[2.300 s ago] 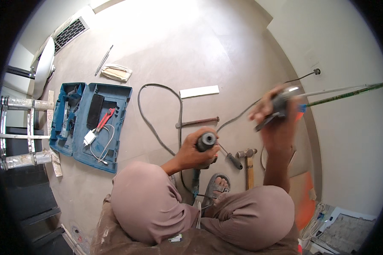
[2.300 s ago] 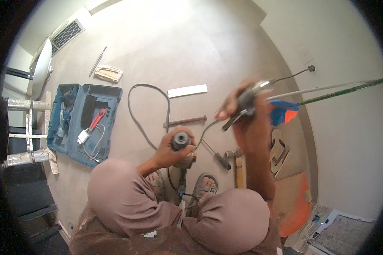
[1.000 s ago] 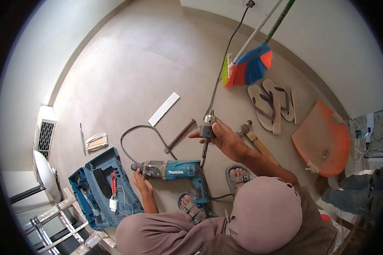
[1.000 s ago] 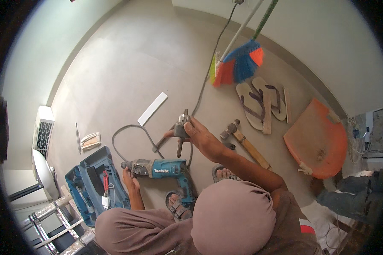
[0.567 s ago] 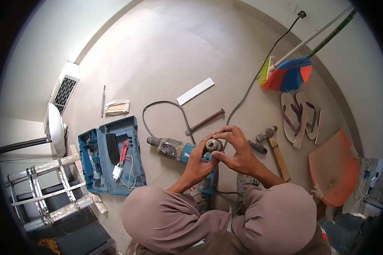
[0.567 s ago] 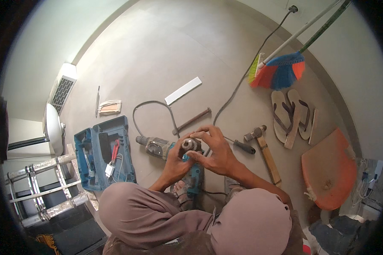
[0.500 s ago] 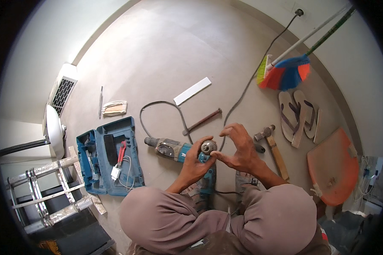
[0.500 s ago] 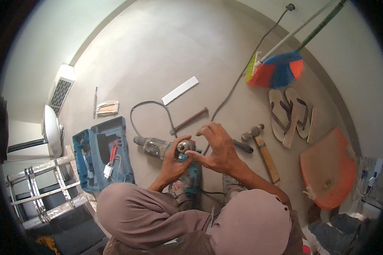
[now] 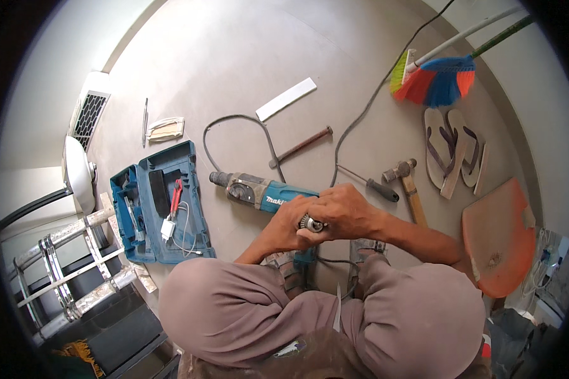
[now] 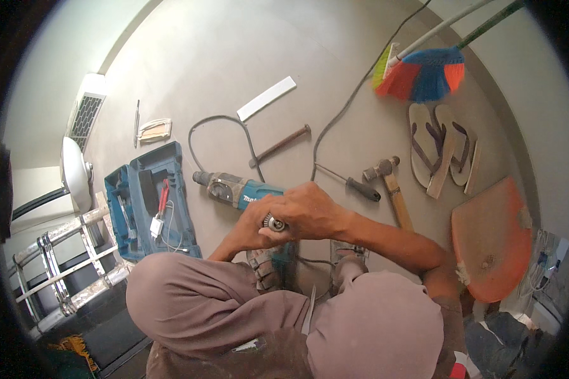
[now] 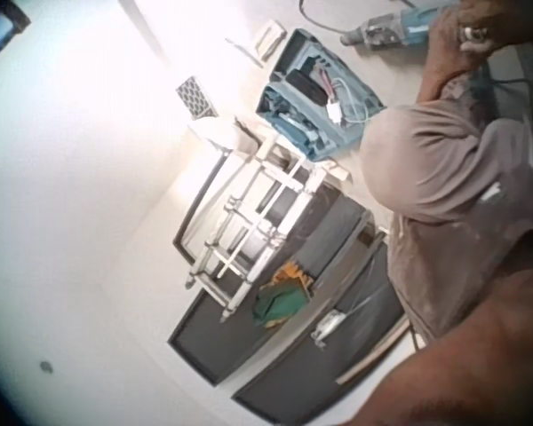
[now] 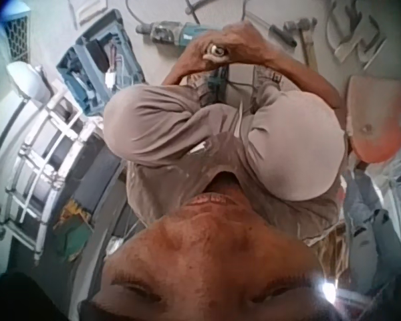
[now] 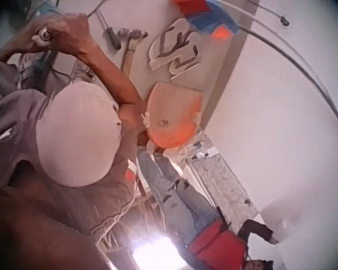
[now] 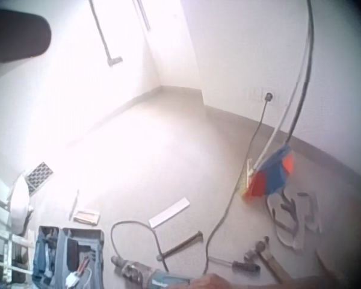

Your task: The person sits on the floor and assembles a hammer drill by attaching a drill bit and chuck to the tool. They use a screwdriver to tighten the chuck and a hammer to tap the bit into place.

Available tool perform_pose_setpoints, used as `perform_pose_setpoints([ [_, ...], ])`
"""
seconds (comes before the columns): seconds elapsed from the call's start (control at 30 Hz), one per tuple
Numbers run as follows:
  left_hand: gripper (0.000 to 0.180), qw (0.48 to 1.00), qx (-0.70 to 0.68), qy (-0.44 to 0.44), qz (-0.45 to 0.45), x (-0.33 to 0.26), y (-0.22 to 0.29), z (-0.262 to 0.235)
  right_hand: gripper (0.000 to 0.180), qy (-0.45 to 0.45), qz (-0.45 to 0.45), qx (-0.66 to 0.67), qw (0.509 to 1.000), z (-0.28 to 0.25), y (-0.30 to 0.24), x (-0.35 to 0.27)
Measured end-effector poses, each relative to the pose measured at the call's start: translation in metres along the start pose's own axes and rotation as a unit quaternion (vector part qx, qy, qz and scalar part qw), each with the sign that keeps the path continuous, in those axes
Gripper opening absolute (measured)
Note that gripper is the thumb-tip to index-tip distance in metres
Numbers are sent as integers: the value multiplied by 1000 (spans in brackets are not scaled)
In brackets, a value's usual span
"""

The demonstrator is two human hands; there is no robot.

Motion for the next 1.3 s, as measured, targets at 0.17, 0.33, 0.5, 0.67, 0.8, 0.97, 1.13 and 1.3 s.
perform_pose_setpoints([
  [0.17, 25, 967, -190, -130, -111, 1, 0, 7, 32, -72, -16, -4, 997, 11, 5, 3],
  [0.33, 25, 925, -295, -186, -151, -10, -11, 21, 36, -68, 13, 25, 997, 19, 8, -8],
  [0.5, 28, 987, -95, -20, -131, -8, -35, 31, 34, 3, 127, 28, 992, 34, 27, -24],
  [0.67, 29, 968, 50, 188, -161, -3, -47, 26, 39, 57, 202, 52, 976, 43, 60, -23],
  [0.8, 29, 945, 74, 257, -188, 3, -42, 9, 45, 73, 209, 49, 974, 39, 61, 3],
  [0.97, 25, 940, 99, 285, -162, 3, -49, 6, 38, 64, 172, 25, 983, 40, 53, 21],
  [1.13, 21, 972, -44, 168, -158, -12, -41, 23, 26, -25, 42, 45, 998, 35, 40, 18],
  [1.3, 21, 962, -183, 1, -204, -25, -43, 34, 21, -52, 107, 114, 986, 46, 32, 2],
])
Point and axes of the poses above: each hand's wrist, its own x-axis towards the middle knuckle, its own z-axis out of the palm, y = z × x, the point moved 4 cm from there along x, towards the middle knuckle, and after that the axes turned 3 degrees about -z, right-handed, at the moved point
